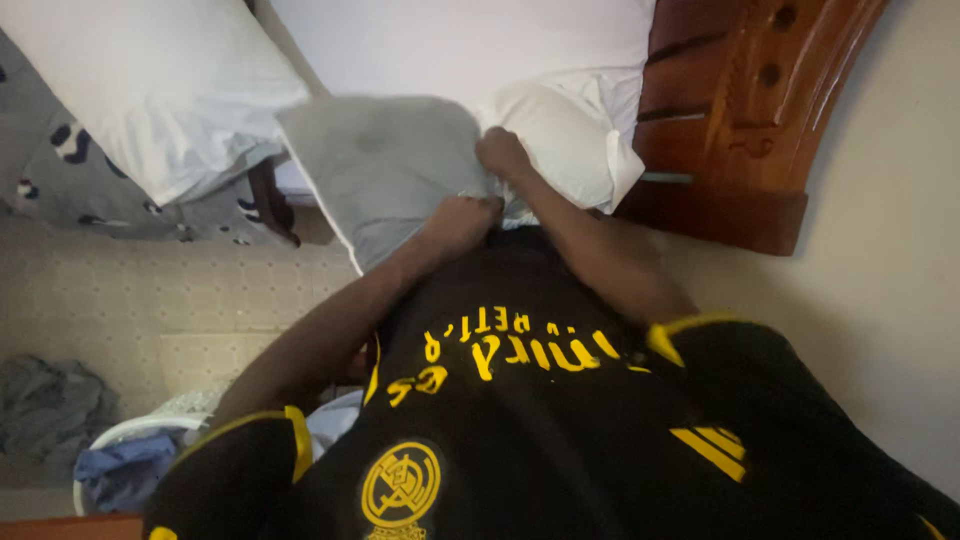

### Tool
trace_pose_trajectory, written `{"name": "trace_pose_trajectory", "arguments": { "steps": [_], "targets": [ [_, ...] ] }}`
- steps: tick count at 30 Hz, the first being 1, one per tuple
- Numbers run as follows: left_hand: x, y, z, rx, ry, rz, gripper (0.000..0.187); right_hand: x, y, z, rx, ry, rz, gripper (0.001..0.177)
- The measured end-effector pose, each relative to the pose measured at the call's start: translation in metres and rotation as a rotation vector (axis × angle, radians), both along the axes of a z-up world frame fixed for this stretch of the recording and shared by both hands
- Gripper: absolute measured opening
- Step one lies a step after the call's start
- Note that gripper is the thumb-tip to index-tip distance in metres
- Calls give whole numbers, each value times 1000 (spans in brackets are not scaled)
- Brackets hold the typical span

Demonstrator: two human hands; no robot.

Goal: The person inserts a pillow into a white pillowcase on a bed, repeatedly adjusting and smoothing the case to fit the pillow. They then place the finished pillow on the bed and briefly adjust the bedsheet.

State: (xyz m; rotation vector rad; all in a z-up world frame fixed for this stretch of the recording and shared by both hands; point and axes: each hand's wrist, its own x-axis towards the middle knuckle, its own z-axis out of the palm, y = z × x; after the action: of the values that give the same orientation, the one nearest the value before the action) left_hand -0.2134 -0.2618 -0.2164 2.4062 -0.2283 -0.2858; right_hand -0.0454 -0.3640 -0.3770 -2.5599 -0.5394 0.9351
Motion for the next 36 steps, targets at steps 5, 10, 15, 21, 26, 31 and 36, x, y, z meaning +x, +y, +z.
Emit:
{"name": "trace_pose_trajectory", "arguments": {
  "steps": [5,10,15,21,26,31,36],
  "targets": [
    [-8,-2,1,-25,123,67,15,8,-39,89,101,351,326,49],
    [37,61,-32,-555,245,-269,38,-4,-78,163,335,695,84,86],
    [140,168,-142,1,-169,419,70,-20,-132,179,559,1118,-297,84],
    [177,141,-179,34,404,16,65,-25,-188,173,611,1041,-524,72],
    [196,125,-39,44,366,-294,57,-20,-187,182,442,809,-476,51],
    [162,89,129,247,215,-51,39,7,-136,185,316,498,-53,47],
    [77,30,130,354,-130,115,46,28,-99,171,632,369,-537,63]
  ]
}}
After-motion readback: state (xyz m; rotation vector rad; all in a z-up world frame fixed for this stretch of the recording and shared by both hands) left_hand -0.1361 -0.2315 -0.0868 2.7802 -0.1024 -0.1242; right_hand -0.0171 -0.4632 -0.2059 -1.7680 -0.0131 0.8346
